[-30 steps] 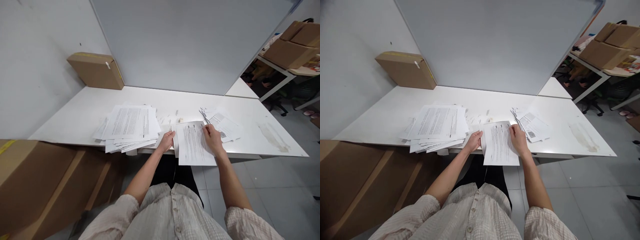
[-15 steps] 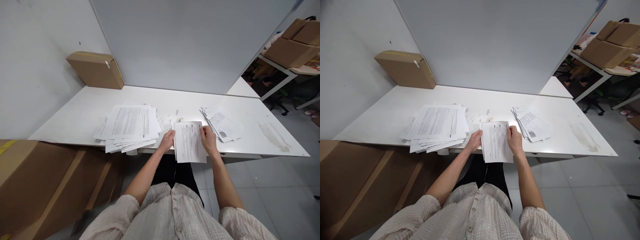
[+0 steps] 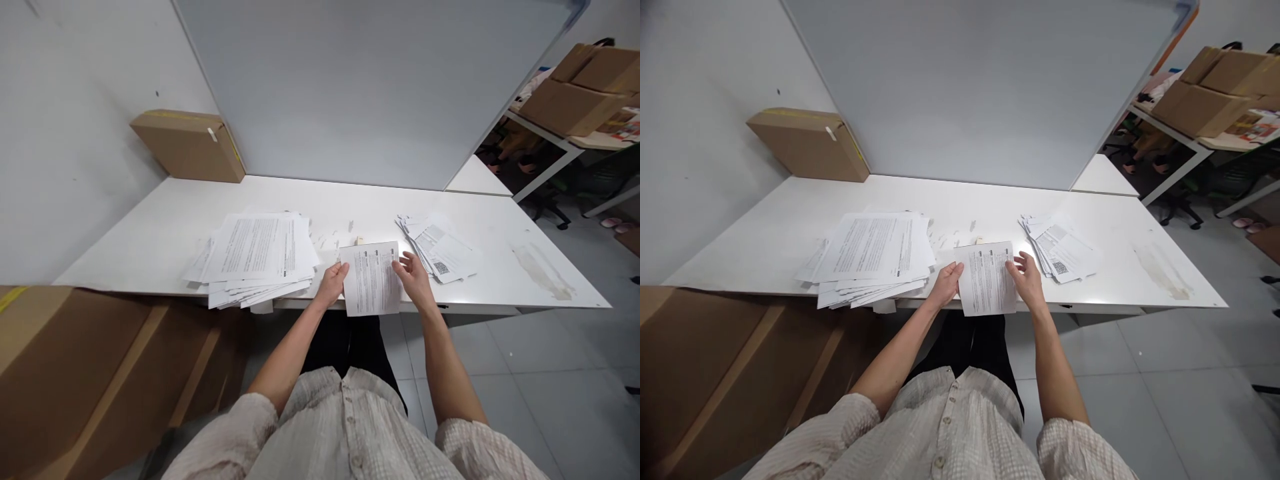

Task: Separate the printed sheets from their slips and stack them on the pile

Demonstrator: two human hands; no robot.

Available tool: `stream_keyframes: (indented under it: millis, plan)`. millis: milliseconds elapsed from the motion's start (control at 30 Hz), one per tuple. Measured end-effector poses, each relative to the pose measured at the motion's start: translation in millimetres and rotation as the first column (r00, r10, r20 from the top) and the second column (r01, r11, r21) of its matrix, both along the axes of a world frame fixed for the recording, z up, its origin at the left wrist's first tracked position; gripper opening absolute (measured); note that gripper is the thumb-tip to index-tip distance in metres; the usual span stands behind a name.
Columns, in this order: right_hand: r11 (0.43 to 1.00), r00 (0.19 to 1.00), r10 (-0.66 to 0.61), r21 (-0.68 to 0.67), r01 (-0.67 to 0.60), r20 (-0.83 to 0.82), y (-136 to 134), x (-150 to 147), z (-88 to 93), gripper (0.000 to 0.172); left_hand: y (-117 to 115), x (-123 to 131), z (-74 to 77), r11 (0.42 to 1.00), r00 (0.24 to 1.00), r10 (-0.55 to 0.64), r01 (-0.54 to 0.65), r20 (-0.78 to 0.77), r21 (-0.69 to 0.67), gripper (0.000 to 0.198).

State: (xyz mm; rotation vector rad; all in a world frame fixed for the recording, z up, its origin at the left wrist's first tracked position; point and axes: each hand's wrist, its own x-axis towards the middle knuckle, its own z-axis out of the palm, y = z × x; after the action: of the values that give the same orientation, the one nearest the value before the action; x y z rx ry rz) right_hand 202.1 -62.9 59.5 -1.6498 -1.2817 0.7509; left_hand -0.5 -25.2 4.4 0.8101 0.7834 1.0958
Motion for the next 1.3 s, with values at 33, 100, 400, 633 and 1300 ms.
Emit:
stream_keyframes:
  millis: [33, 100, 400, 633, 1300]
  plan:
    - [0.999, 0.994, 0.048, -0.022, -0.05, -0.097, -1.2, 1.4, 0.7, 0.056, -0.5, -0.2, 6.6, 0.999, 1.0, -0.004, 0.004, -0.015, 0.034, 0.044]
    - [0.994, 0.963, 0.108, -0.001, -0.112, -0.245, -2.0, 2.0, 5.5, 0.044, -1.8, -1.7, 27.5, 0.991, 0.998, -0.003, 0.011, -0.061, 0.135, 0.041]
    - [0.923, 0.971, 0.018, 0.376, 0.076, -0.24, 4.8, -19.0, 35.1, 0.022, -8.7, -8.6, 111.4, 0.927, 0.997, 0.071, -0.051, -0.04, 0.372, 0.031]
    - [0.934, 0.958, 0.058, 0.354, 0.047, -0.281, 8.1, -28.2, 4.5, 0.022, -2.6, -3.8, 67.2, 0.906, 0.982, 0.139, -0.076, -0.125, 0.417, 0.035]
    - [0.934, 0.865, -0.148, -0.355, -0.038, -0.48, -67.8, 26.3, -15.4, 0.029, 28.2, -2.9, 1.5, 0.714, 0.618, 0.415, 0.235, -0.668, 0.66, 0.038]
